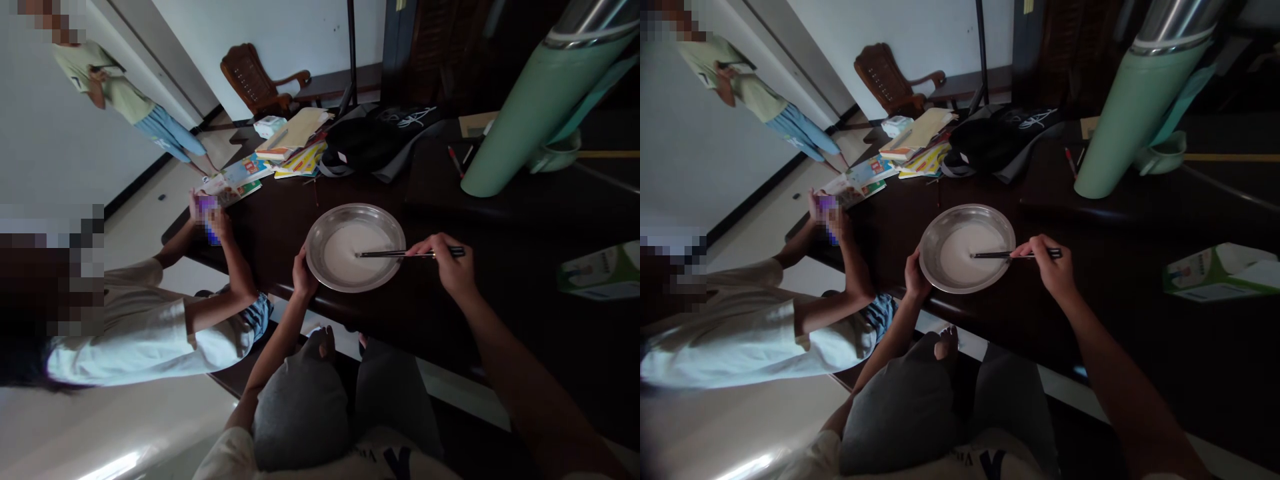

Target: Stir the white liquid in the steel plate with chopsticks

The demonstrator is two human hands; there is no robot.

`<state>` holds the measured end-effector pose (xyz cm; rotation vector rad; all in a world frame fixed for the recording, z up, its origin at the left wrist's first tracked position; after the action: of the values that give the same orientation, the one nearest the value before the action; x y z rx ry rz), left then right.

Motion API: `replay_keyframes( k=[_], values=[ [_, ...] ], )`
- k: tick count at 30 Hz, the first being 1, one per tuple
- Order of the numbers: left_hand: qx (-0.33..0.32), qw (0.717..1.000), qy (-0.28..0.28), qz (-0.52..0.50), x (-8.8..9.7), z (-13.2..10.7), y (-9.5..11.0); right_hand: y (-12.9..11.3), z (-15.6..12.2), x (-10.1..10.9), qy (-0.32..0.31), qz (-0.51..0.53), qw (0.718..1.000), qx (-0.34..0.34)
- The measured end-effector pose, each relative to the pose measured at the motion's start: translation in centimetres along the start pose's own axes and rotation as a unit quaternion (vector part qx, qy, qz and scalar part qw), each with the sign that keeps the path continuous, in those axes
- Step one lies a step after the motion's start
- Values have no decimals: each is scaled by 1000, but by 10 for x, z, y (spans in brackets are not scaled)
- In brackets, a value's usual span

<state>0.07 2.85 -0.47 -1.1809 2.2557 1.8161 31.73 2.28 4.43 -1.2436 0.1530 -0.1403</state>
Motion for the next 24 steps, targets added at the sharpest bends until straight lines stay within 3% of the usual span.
replay_keyframes(
  k=[3,5,9,11,16,18,22,24],
  values=[
    [-2,1000,7,3,1,1,-1,-1,-4,-9,-84,-17,996,26],
    [-4,1000,8,5,2,2,-1,-1,-4,-10,-94,-36,994,52],
    [-5,1000,9,-5,3,3,-3,2,1,4,21,-8,999,25],
    [-7,1000,9,-4,3,4,-4,3,1,4,32,16,999,-1],
    [-13,1000,3,12,4,5,-4,0,-5,-13,-104,-8,994,19],
    [-12,1000,1,8,4,5,-3,-1,-3,-9,-75,-21,996,34],
    [-8,1000,2,1,3,4,-2,-1,2,5,53,8,999,9],
    [-8,1000,-3,5,3,3,-2,0,0,2,39,24,999,-4]
  ],
)
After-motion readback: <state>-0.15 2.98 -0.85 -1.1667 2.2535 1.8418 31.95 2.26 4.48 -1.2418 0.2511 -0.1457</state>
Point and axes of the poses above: each hand's wrist, its own z-axis towards the middle knuckle, its own x-axis out of the back of the hand, y = z × x, the point moved 3 cm from there along z, towards the middle knuckle, and after that the axes turned 5 degrees about y, right-handed, at the moved point
